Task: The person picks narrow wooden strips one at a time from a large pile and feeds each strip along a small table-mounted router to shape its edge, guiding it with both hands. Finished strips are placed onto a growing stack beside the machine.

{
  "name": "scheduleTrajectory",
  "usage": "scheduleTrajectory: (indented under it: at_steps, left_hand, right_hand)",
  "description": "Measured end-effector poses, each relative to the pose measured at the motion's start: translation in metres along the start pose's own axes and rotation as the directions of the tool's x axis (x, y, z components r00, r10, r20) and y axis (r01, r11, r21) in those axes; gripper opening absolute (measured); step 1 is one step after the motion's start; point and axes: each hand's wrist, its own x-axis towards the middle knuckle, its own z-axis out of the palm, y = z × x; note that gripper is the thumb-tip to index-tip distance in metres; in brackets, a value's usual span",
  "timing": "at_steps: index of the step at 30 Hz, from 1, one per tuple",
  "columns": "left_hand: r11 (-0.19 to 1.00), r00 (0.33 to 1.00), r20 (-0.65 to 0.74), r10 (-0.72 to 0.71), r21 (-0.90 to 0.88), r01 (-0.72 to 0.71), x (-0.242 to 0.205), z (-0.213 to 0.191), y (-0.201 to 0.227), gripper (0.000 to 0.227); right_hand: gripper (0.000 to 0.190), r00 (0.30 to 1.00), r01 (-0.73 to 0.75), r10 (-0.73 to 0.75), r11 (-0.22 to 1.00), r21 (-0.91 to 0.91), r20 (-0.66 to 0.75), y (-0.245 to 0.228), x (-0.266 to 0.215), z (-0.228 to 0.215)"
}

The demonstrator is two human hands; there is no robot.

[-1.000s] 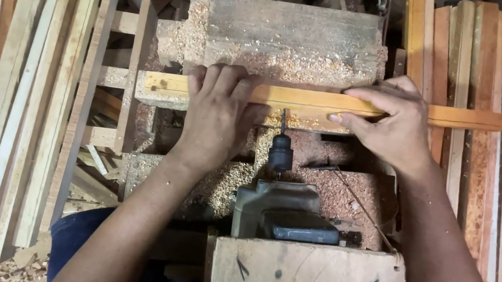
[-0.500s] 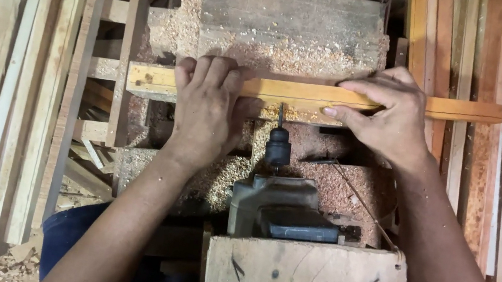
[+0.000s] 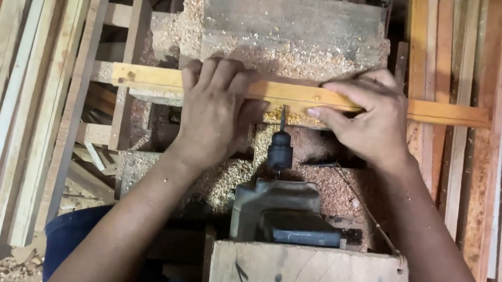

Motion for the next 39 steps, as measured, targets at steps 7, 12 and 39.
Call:
scheduleTrajectory:
  at_steps: [7,12,39]
  left_hand:
    - [0.999,1.000,0.011,0.002,-0.035,-0.001,-0.006,0.004,-0.002,0.040]
    - [0.998,0.998,0.030,-0.052,-0.017,0.052,-0.008,0.002,0.003,0.035]
    - [0.998,1.000,0.017,0.018,-0.055,-0.017,0.002,0.002,0.001,0.037]
  right_hand:
    - [0.036,1.000,-0.001,0.001,1.000,-0.014,-0.001,-0.003,-0.002,-0.001]
    - [0.035,1.000,-0.021,0.021,1.000,0.021,0.018,-0.016,0.000,-0.005]
    - [0.038,1.000,-0.026,0.026,0.999,-0.037,-0.003,0.004,0.001,0.001]
